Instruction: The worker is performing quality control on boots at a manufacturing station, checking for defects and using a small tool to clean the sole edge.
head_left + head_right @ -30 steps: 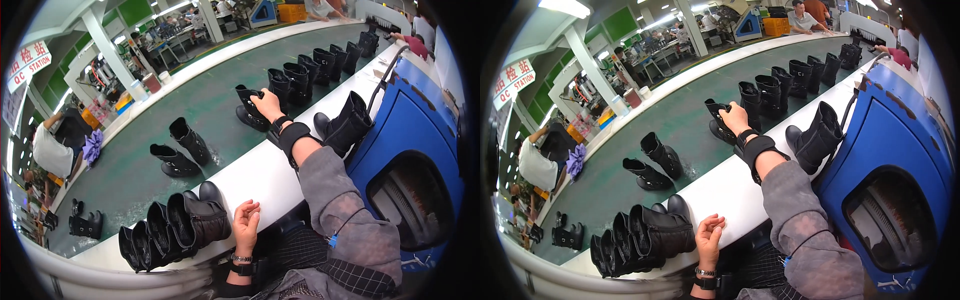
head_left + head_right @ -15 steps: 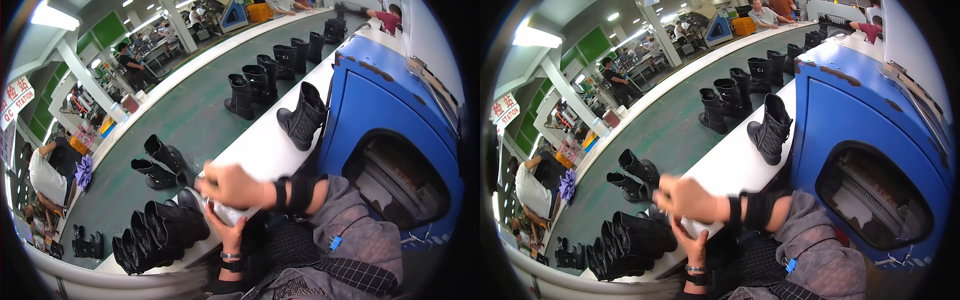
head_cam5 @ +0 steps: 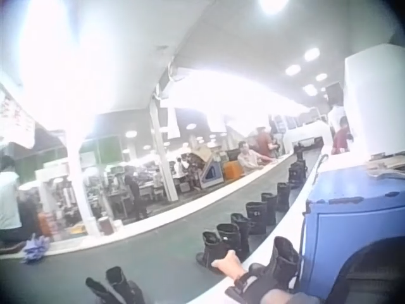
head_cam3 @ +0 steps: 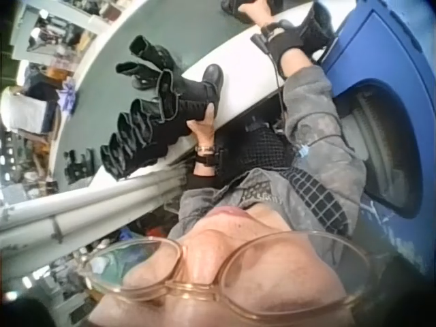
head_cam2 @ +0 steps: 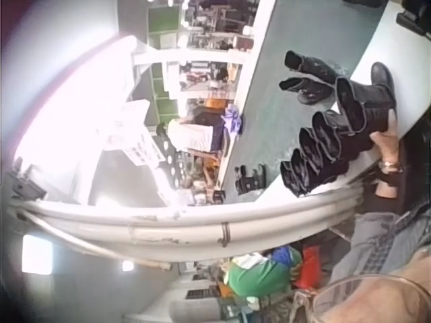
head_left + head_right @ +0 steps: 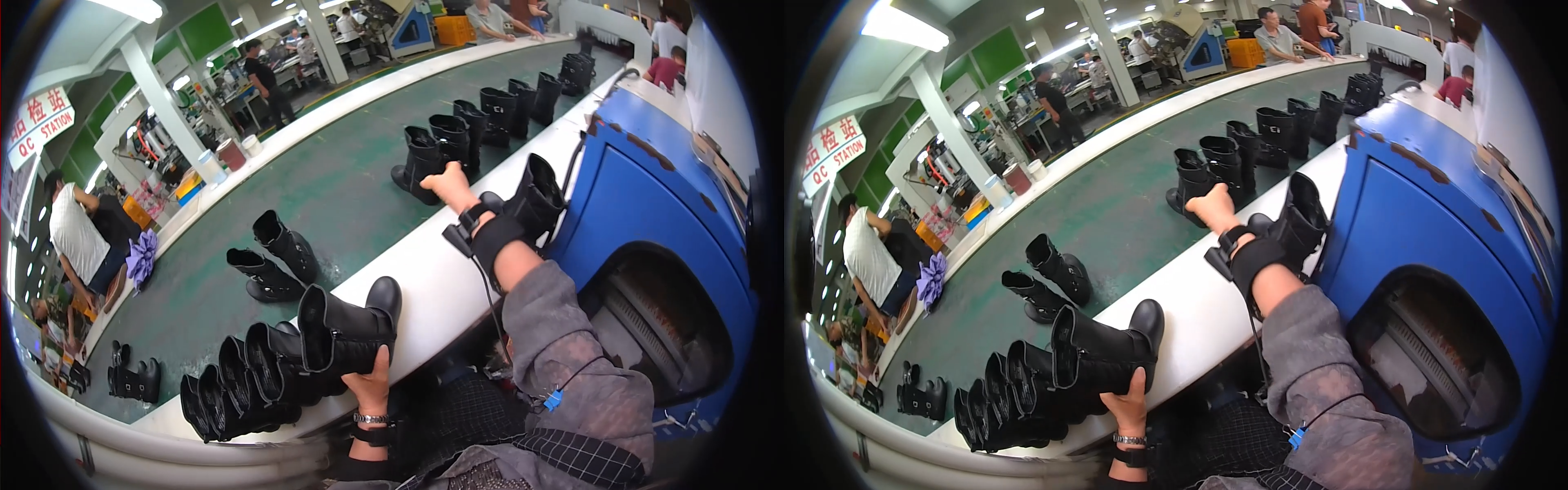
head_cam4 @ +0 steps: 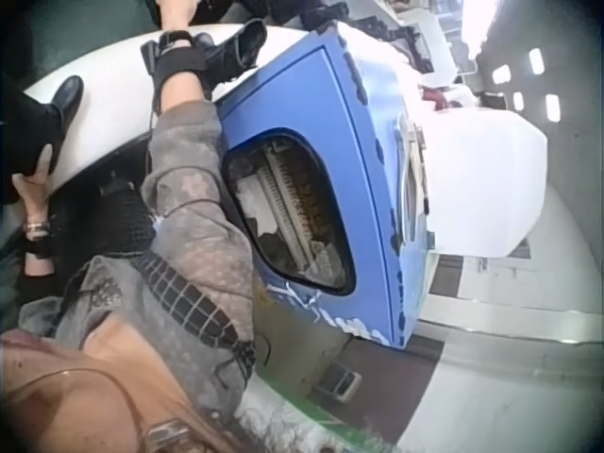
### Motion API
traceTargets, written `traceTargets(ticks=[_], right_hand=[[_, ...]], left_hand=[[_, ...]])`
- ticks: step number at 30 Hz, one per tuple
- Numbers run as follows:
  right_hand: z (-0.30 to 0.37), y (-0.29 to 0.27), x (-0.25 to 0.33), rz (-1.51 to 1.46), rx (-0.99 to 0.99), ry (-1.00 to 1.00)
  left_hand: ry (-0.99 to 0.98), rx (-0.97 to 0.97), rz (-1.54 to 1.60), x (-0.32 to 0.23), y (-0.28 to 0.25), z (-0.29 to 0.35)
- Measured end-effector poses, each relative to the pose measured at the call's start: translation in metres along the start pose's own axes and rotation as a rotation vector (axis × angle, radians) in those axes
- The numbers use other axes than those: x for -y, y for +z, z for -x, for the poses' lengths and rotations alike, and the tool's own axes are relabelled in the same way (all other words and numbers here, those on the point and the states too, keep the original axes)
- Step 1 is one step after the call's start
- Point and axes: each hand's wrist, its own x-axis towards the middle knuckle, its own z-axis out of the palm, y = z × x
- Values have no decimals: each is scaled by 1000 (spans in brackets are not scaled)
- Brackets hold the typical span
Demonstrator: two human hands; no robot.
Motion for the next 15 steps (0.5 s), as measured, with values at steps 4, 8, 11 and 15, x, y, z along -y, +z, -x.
traceTargets(ticks=[4,8,11,15], right_hand=[[-57,19,-40,-176,-33,-62],[-50,41,-33,-88,-85,-185],[-35,42,-14,143,-161,-224],[14,13,24,-258,-71,-93]], left_hand=[[8,91,-34,5,1,4],[14,100,-33,0,-2,2],[-38,24,53,-3,4,0],[-3,24,18,10,-1,-1]])
